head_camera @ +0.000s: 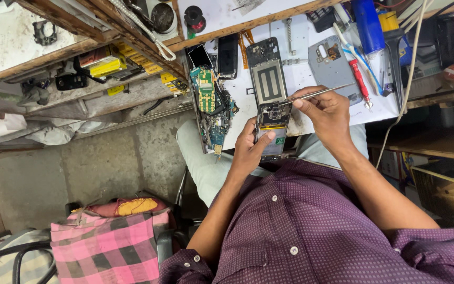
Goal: The person repairs a disassembled mobile phone at a cluttered workbench. They hold the phone chassis with battery exposed, use tweezers to work on internal components, clean the phone screen with a cotton swab, and manipulate small parts and connectors by hand.
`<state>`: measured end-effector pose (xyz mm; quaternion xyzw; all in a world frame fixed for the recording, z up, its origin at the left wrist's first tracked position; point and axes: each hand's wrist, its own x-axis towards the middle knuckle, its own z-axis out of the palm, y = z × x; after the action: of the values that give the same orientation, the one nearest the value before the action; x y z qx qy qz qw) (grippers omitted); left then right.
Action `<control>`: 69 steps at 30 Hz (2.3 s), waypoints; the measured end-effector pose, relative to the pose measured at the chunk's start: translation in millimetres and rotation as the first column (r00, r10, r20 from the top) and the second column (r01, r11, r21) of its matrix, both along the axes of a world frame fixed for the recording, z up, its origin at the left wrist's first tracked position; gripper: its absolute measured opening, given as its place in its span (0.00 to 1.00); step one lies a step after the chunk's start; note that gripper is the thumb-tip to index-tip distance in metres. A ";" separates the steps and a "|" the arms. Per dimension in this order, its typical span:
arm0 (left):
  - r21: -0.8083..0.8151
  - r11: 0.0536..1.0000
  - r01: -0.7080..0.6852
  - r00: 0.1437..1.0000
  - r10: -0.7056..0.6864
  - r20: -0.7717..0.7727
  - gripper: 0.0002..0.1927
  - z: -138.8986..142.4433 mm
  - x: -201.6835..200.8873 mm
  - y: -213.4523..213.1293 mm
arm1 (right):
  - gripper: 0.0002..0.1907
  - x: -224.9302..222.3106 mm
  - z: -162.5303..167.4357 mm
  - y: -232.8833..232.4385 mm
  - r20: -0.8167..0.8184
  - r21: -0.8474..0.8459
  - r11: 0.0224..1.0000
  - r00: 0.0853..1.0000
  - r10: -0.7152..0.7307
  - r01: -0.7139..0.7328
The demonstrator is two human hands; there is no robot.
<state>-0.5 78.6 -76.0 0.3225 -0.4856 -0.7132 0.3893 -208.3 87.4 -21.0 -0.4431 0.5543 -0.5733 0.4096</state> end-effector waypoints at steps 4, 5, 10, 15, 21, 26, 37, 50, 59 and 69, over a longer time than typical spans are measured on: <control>0.019 1.000 0.000 1.000 0.000 0.007 0.23 0.8 0.4 0.2 | 0.06 0.1 0.0 -0.1 0.031 -0.017 1.000 1.000 0.003 -0.003; 0.017 1.000 -0.001 1.000 0.001 0.007 0.23 1.0 0.4 0.5 | 0.06 0.1 0.2 0.3 0.030 -0.003 1.000 1.000 0.001 -0.001; 0.017 1.000 -0.005 1.000 0.004 0.020 0.23 1.5 -0.1 0.3 | 0.06 0.5 0.3 1.2 0.037 -0.006 1.000 0.999 0.003 -0.002; 0.027 1.000 0.000 0.999 -0.001 0.035 0.23 1.7 0.2 0.3 | 0.05 1.5 -0.8 1.1 0.042 -0.009 1.000 0.999 -0.013 0.013; 0.033 0.999 0.000 1.000 0.001 -0.002 0.22 0.9 -0.6 -0.1 | 0.05 0.5 -1.9 -0.9 0.070 -0.020 1.000 0.998 0.007 -0.006; 0.022 1.000 -0.001 1.000 0.002 -0.008 0.22 1.2 -0.1 0.3 | 0.06 1.2 -3.7 -0.4 0.081 -0.004 1.000 0.997 0.003 -0.003; 0.033 0.999 -0.020 1.000 0.021 -0.013 0.22 -1.3 -0.2 -0.4 | 0.08 7.0 -15.7 3.7 0.108 -0.072 0.997 0.994 -0.022 0.030; 0.077 0.995 -0.067 0.998 0.067 0.003 0.38 6.8 -1.1 -1.6 | 0.10 1.0 -13.0 6.5 0.191 -0.122 0.990 0.980 -0.050 0.074; 0.082 0.994 -0.067 0.996 0.071 -0.048 0.39 5.8 -1.6 -2.9 | 0.10 8.0 -20.7 12.8 0.071 -0.098 0.994 0.996 -0.050 0.057; 0.045 0.996 -0.073 0.997 0.074 -0.024 0.37 -1.0 -3.2 -1.8 | 0.09 16.9 -3.0 16.5 -0.221 -0.175 0.984 0.975 -0.019 -0.020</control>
<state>-3.8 76.8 -77.0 0.3394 -0.4523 -0.7131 0.4144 -191.4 104.0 -24.0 -0.5389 0.5437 -0.5667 0.3046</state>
